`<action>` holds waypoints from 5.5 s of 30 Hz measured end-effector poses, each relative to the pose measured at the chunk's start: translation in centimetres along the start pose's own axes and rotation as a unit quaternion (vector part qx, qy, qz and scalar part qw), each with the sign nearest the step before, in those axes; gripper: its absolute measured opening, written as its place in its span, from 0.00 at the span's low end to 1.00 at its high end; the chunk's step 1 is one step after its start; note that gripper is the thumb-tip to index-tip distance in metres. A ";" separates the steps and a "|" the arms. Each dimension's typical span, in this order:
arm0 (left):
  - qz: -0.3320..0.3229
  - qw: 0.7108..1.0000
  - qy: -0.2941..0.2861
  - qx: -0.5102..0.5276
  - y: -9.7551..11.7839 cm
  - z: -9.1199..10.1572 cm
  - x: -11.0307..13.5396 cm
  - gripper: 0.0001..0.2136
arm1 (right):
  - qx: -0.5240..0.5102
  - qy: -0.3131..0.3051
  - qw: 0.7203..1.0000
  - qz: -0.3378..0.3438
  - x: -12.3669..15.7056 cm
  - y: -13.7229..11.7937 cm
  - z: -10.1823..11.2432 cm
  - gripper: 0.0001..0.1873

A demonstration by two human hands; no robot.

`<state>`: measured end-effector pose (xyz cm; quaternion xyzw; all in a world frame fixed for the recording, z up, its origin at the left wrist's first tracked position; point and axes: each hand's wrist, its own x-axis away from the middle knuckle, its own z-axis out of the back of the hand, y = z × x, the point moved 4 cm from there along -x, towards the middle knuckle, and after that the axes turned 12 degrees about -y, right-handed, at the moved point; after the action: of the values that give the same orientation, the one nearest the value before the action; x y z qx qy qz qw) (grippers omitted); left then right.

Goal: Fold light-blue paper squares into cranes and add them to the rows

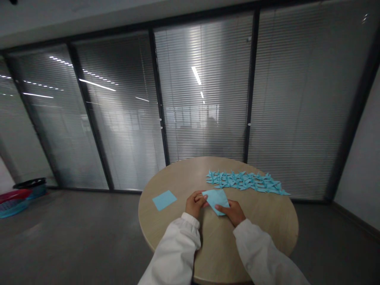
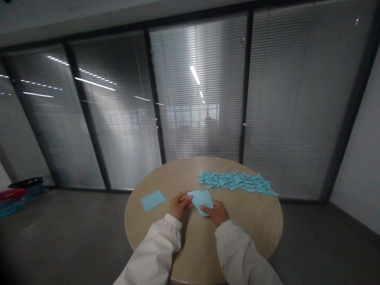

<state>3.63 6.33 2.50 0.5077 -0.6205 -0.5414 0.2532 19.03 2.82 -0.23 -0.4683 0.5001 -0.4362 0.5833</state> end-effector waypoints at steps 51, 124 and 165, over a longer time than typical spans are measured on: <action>0.009 0.994 -0.006 0.108 -1.3 0.9 -0.4 0.15 | 0.019 -0.010 1.000 -0.005 0.0 -0.2 -0.1 0.20; 0.045 0.949 -0.165 -0.264 -1.8 -2.0 1.1 0.18 | -0.041 0.053 0.998 0.012 0.0 0.1 0.4 0.25; 0.051 0.998 -0.027 -0.024 -3.0 1.7 -1.2 0.19 | 0.309 0.044 0.910 0.272 1.3 -2.0 -1.4 0.15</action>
<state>3.65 8.39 -0.50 0.4547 -0.6389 -0.5559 0.2759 17.68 1.06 1.41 -0.0902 0.4734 -0.4135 0.7725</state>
